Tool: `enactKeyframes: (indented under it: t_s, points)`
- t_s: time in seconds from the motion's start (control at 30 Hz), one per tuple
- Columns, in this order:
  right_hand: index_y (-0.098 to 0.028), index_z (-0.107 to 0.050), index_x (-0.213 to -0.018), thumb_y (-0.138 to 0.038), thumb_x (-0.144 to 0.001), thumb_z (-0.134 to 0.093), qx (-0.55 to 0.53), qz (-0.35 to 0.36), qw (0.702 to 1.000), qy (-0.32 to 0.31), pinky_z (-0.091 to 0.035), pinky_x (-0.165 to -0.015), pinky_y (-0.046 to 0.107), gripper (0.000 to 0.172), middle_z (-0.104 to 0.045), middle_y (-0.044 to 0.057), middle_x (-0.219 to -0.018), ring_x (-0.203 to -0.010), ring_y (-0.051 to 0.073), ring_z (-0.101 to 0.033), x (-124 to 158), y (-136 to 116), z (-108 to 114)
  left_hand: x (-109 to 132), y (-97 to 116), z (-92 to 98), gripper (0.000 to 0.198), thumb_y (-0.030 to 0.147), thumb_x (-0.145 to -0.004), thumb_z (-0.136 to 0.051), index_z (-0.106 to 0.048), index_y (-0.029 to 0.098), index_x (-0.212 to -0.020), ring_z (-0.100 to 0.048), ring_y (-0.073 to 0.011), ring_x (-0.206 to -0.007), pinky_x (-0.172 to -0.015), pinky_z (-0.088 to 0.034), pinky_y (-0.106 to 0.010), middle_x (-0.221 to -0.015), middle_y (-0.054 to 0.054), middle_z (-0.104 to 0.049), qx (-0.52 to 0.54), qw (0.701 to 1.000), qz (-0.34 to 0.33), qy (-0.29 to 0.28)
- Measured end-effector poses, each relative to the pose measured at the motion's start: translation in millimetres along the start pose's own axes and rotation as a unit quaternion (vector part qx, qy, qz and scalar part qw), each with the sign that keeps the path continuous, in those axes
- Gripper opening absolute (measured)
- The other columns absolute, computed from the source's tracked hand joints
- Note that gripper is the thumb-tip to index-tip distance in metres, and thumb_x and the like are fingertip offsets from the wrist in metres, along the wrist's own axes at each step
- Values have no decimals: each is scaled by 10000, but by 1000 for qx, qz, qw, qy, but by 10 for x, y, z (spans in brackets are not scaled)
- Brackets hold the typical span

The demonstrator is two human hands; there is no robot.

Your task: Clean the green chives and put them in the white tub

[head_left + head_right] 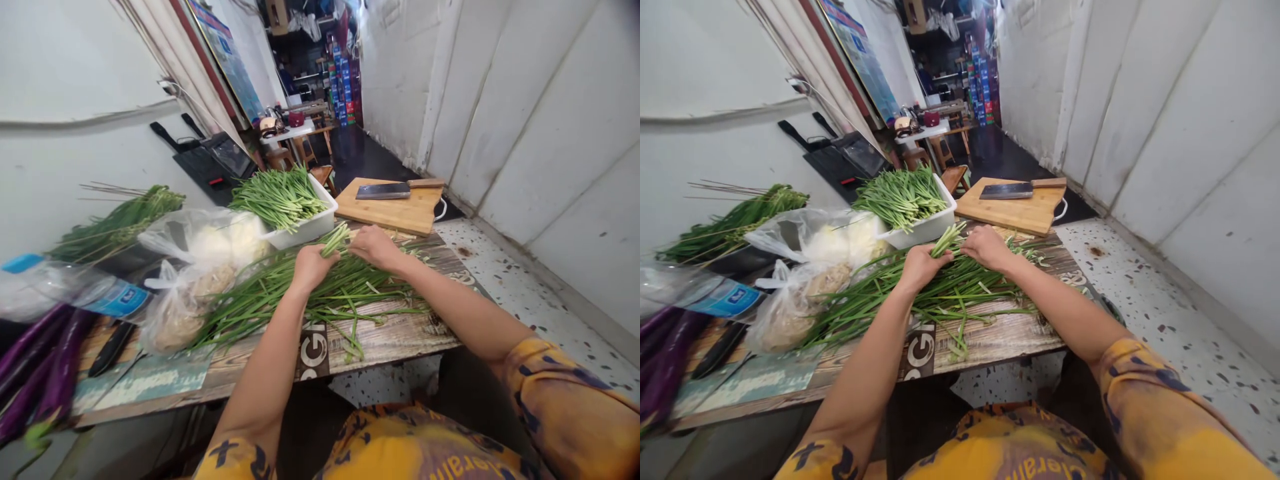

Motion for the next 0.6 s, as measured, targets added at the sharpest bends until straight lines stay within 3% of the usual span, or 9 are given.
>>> enactKeyframes:
  t_s: [0.07, 0.13, 0.2, 0.3, 0.37, 0.47, 0.53, 0.6]
  points:
    - [-173, -743, -780, -364, -808, -612, -160, -86, 982, 45, -431, -773, 325, 234, -710, 55, -784, -798, 195, -595, -22, 32, -58, 2, 2, 0, 217, 313, -691, -698, -748, 162, -838, -633, -187, -722, -685, -409, -259, -750, -14, -707, 46, 999, 5, 1]
    - [-160, -729, -763, -437, -766, -627, -308, -167, 929, 119, -442, -690, 285, 295, -710, 41, -766, -719, 168, -596, -35, 74, -81, 4, 1, -4, 231, 323, -682, -701, -743, 153, -832, -631, -185, -718, -693, -417, -259, -749, -13, -707, 75, 997, 9, 5]
    - [-152, -697, -719, -472, -733, -626, -368, -216, 886, 183, -420, -617, 260, 328, -683, 32, -694, -629, 137, -554, -42, 120, -64, 5, -6, -11, 223, 321, -676, -701, -737, 147, -809, -627, -182, -708, -688, -416, -259, -737, -12, -703, 83, 996, 11, 12]
    - [-150, -634, -611, -457, -715, -637, -298, -262, 895, 204, -355, -544, 247, 324, -596, 4, -553, -523, 108, -463, -34, 213, 20, 0, -17, -8, 205, 317, -686, -686, -726, 148, -795, -613, -172, -691, -680, -410, -256, -721, -5, -692, 84, 996, 10, 29]
    - [-157, -596, -564, -420, -721, -649, -193, -300, 912, 202, -319, -530, 251, 311, -551, -7, -514, -510, 111, -443, -15, 295, 91, -6, -18, 17, 203, 317, -697, -674, -719, 150, -803, -603, -165, -690, -683, -407, -254, -723, -2, -685, 79, 996, 5, 44]
    - [-163, -581, -550, -367, -786, -599, -14, -344, 915, 210, -295, -550, 266, 313, -533, 6, -525, -546, 136, -467, 13, 414, 169, -18, -13, 83, 217, 327, -724, -647, -705, 153, -841, -595, -158, -719, -707, -413, -247, -758, -2, -682, 80, 994, -2, 72]
    - [-158, -608, -560, -403, -818, -580, 75, -333, 924, 172, -309, -573, 278, 357, -550, 32, -554, -591, 164, -499, 13, 465, 160, -29, -13, 128, 222, 348, -765, -605, -686, 154, -836, -588, -152, -739, -728, -415, -243, -775, -4, -678, 80, 992, -19, 93]
    - [-149, -680, -646, -430, -826, -594, 110, -255, 955, 102, -354, -627, 286, 345, -614, 67, -659, -687, 192, -545, -5, 482, 91, -41, -21, 153, 243, 371, -810, -549, -658, 154, -804, -577, -147, -741, -739, -413, -242, -764, -9, -665, 69, 991, -45, 108]
Point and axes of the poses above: each hand's wrist, its own x-axis away from the middle knuckle, its own z-axis out of the back of the hand, y = z × x, the point moved 1 cm from there along -x, towards the middle knuckle
